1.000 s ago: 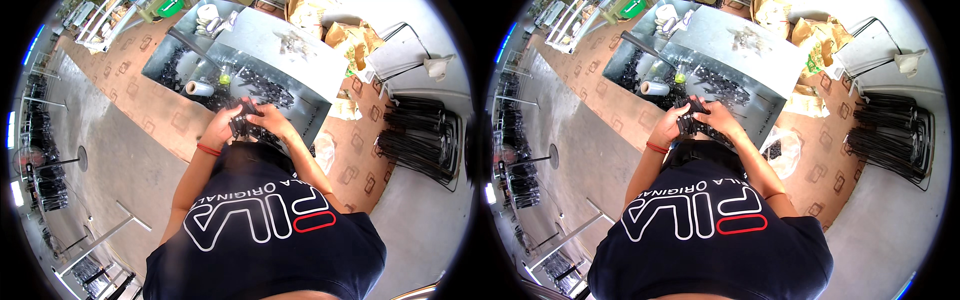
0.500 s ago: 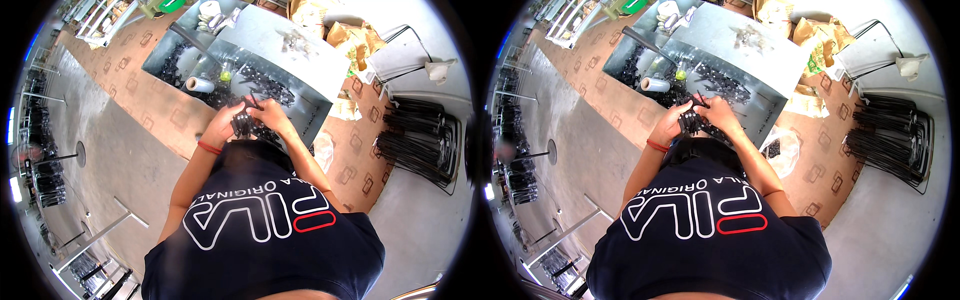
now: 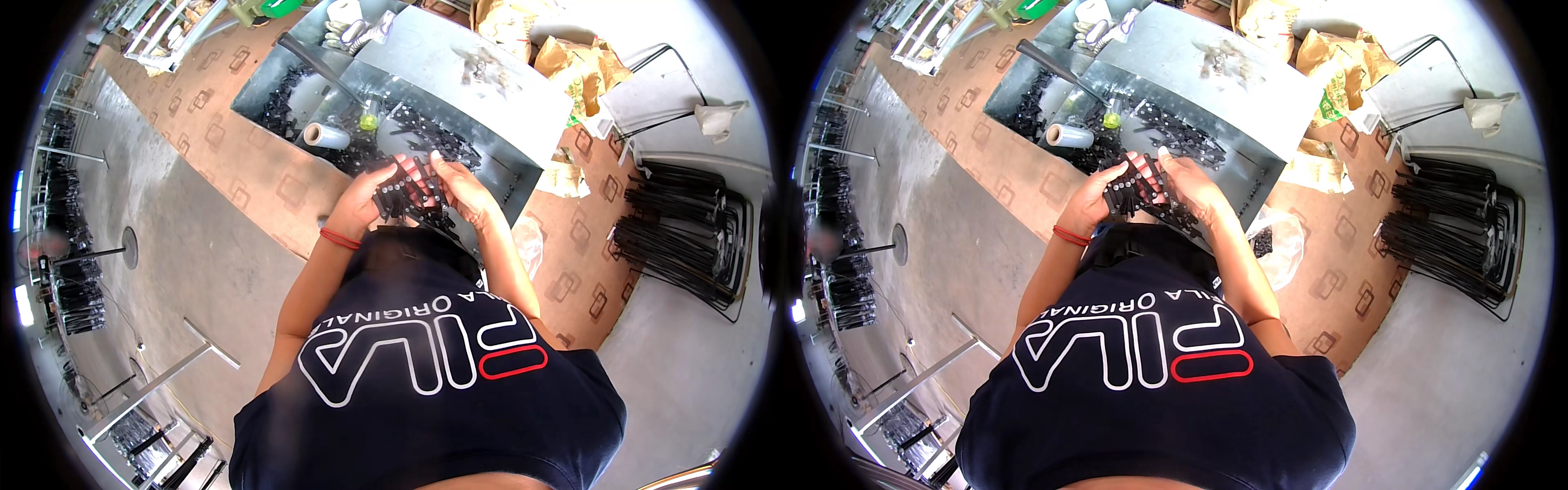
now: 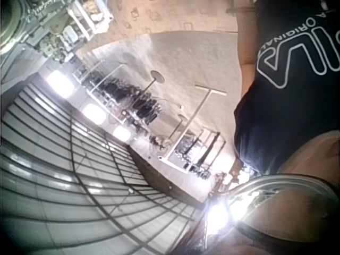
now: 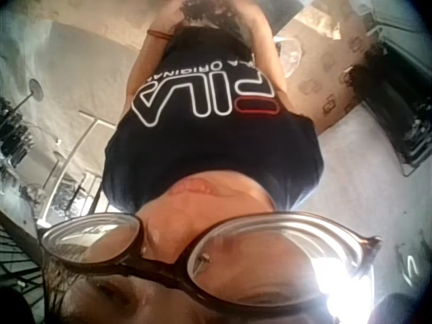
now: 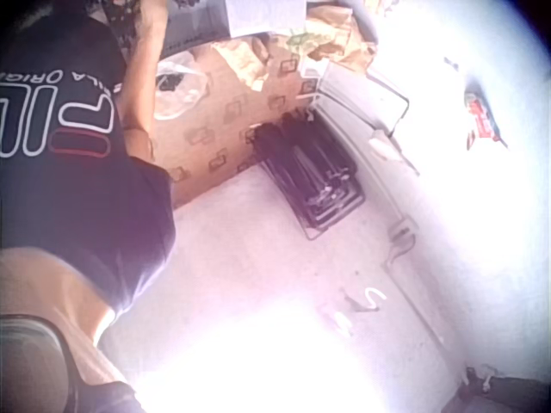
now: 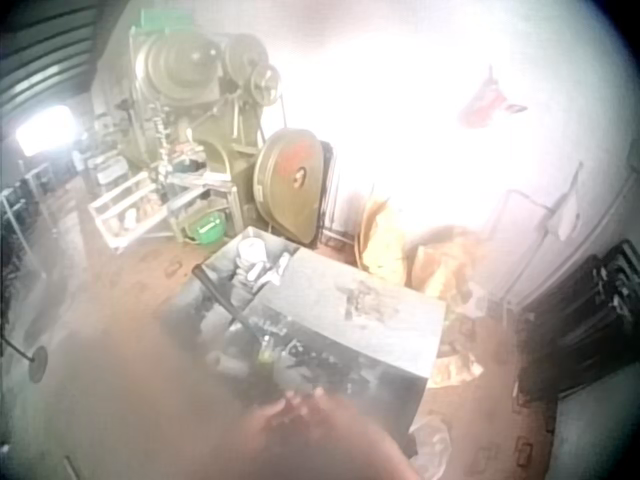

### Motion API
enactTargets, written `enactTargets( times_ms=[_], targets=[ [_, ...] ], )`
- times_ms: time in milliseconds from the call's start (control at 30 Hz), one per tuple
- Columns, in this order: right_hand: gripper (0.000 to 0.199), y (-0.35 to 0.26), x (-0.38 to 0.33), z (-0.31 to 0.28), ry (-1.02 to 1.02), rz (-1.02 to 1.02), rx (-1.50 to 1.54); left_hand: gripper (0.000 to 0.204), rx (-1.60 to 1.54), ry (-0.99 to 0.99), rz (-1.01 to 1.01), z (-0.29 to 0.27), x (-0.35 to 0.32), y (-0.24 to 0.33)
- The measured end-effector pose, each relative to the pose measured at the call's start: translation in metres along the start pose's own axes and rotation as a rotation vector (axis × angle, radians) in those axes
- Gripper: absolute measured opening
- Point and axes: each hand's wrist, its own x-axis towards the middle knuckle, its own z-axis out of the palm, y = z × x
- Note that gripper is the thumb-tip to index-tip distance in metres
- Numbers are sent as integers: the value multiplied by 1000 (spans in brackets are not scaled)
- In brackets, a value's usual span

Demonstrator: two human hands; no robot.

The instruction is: The person sorts small black plastic components from a metal bin and places them into a clear plastic bag. They then handle a stack of black metal frames, adjusting them against a wall. The task involves manual sorting and organizing of hardware parts in a workshop setting.

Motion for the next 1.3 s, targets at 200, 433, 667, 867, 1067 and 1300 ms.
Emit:
enactTargets(
  times_ms=[200, 433, 667, 867, 1067, 1300],
  targets=[
    [33, 1, 1, -12, -192, 17, 154, 26, 34, -36, 14, -8, 2, 3],
    [21, 8, 5, -15, -36, -108, 72, 27, 11, -61, -44, 0, -4, 5],
    [16, 26, 19, -3, 92, -221, 198, 28, 40, -81, 28, 5, 10, 3],
    [33, 11, 22, -4, 219, -291, 259, 32, 40, -9, 25, 11, 37, 5],
    [48, 18, 26, -11, 207, -229, -20, 12, 222, 42, 86, 19, 36, 4],
    [40, 17, 27, 6, 276, -508, -320, 44, 288, 165, 195, 36, 14, 3]
  ],
)
